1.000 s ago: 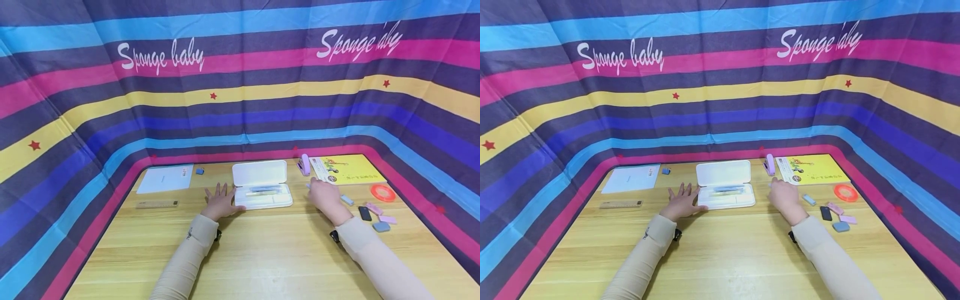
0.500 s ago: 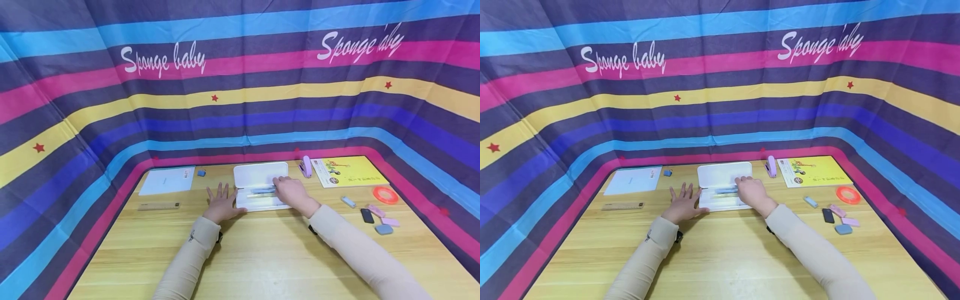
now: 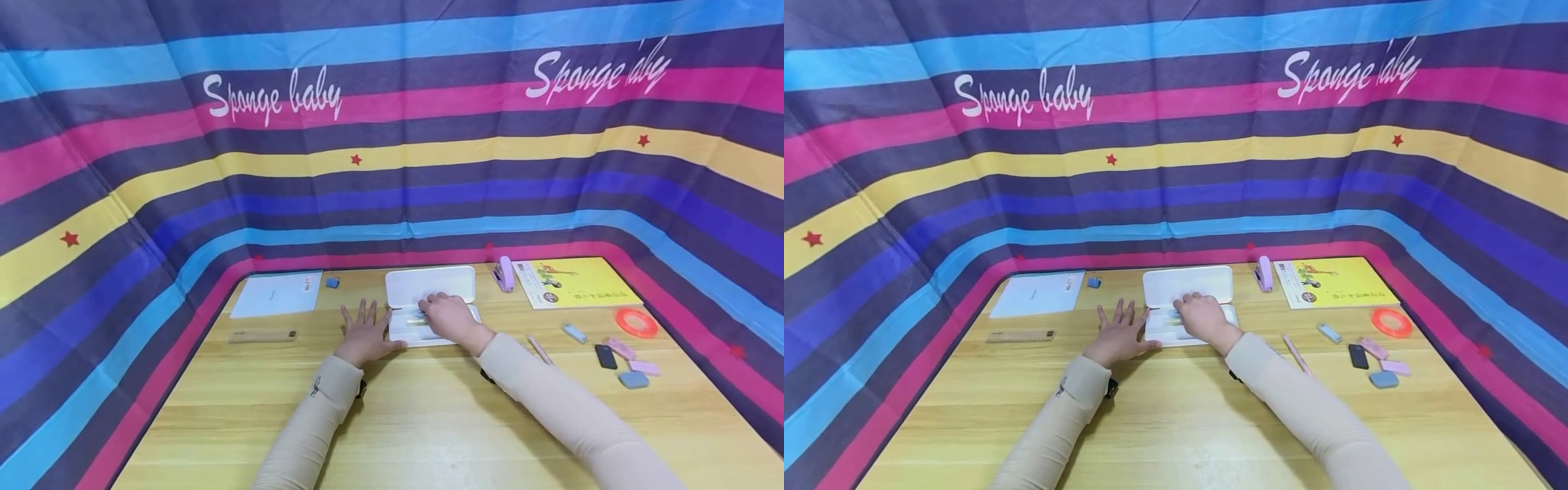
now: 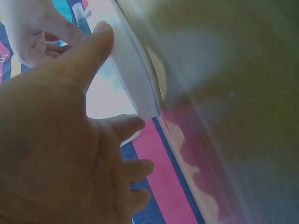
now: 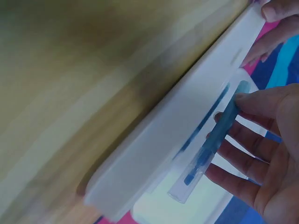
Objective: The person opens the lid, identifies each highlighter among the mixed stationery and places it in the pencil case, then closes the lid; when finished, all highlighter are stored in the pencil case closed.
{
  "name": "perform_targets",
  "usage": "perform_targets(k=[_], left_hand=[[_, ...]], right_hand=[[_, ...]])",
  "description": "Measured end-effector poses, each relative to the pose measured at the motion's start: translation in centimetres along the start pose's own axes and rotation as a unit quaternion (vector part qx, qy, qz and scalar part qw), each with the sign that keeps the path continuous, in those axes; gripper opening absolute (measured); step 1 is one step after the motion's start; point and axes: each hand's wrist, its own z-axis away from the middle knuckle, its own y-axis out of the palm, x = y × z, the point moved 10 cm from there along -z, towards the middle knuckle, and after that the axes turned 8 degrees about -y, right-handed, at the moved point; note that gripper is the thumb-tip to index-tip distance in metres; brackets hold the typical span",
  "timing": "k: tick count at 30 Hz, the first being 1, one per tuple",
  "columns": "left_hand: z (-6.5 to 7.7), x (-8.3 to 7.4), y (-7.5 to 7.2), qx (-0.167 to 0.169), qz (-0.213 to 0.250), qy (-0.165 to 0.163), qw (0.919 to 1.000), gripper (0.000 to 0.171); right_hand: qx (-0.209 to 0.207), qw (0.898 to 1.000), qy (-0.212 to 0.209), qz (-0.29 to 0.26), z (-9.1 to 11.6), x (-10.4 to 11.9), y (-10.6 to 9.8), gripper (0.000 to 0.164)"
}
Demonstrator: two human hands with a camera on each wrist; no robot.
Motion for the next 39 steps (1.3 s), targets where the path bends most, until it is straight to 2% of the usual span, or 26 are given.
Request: perform_targets(k=[9,18,25,33,39], left_hand=[[-0.3,0.0,0.0,0.007,0.008,-0.003,0.9999,0.089],[0.0,-0.1,-0.3,0.003,0.017,0.001,0.9999,0.089],[0.0,0.0,0.1,0.009,0.021,0.001,0.9997,0.090],[0.5,-0.2,-0.2,0.007,0.025,0.006,0.9996,0.089],[0.3,-0.1,-0.2,0.003,0.021,0.012,0.9997,0.089]], right_hand=[[0.010,1.000,-0.010,0.012,-0.3,1.3,0.3,0.012],[0.023,0.999,-0.012,0.043,0.1,1.5,0.7,0.011],[0.018,0.999,-0.007,0.038,0.9,1.7,-0.5,0.012],[0.020,0.998,0.066,0.008,3.1,-1.0,-2.9,0.016],[0.056,0.988,0.140,-0.023,5.8,-4.0,-3.7,0.017]])
